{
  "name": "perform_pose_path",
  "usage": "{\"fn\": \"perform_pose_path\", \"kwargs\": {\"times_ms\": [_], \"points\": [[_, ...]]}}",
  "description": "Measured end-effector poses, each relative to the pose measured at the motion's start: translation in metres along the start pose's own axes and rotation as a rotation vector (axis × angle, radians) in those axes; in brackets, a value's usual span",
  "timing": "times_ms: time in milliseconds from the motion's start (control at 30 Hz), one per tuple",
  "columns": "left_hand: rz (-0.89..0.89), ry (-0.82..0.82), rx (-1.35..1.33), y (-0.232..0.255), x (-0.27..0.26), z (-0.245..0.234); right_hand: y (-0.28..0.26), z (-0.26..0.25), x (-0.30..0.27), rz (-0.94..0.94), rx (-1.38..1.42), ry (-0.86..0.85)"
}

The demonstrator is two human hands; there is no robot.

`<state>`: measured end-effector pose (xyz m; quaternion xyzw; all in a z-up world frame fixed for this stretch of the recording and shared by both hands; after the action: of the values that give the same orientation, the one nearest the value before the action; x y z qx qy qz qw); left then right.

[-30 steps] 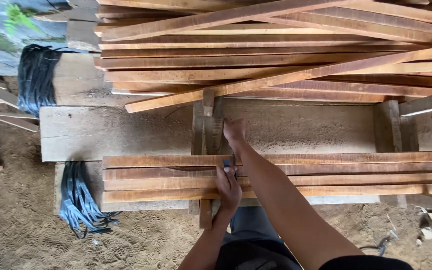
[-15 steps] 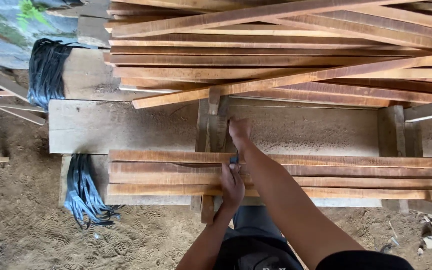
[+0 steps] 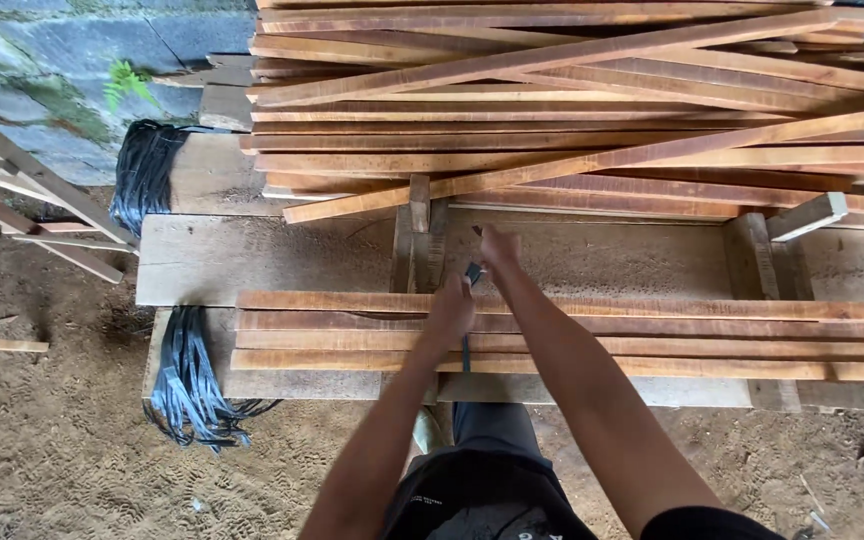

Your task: The recorder aligns a set of thin wooden strips and prepares to secure them with a plastic tie.

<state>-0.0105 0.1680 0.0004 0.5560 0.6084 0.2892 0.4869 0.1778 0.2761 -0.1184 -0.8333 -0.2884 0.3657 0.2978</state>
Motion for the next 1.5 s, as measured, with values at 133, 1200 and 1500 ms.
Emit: {"fn": "perform_pose_path", "kwargs": {"times_ms": [133, 1200, 1500], "points": [[0.055, -0.224, 0.081, 0.0, 0.017, -0.013, -0.024, -0.05, -0.071, -0.119, 0.092, -0.188], [0.112, -0.048, -0.325, -0.021, 0.026, -0.048, -0.047, -0.043, -0.249, -1.023, -1.038, -0.299], [0.083, -0.197, 0.244, -0.019, 0.0, -0.031, -0.036, -0.032, -0.24, -1.048, -1.045, -0.259]]}}
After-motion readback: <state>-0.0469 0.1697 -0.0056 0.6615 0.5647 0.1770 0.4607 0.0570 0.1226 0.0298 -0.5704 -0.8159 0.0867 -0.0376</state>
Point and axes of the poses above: each hand's wrist, its own x-axis towards the middle knuckle, its own z-axis out of the palm, y = z × x, the point moved 9 cm from there along x, towards the middle knuckle, and after that the axes turned 12 degrees about -x, right-handed, at the moved point
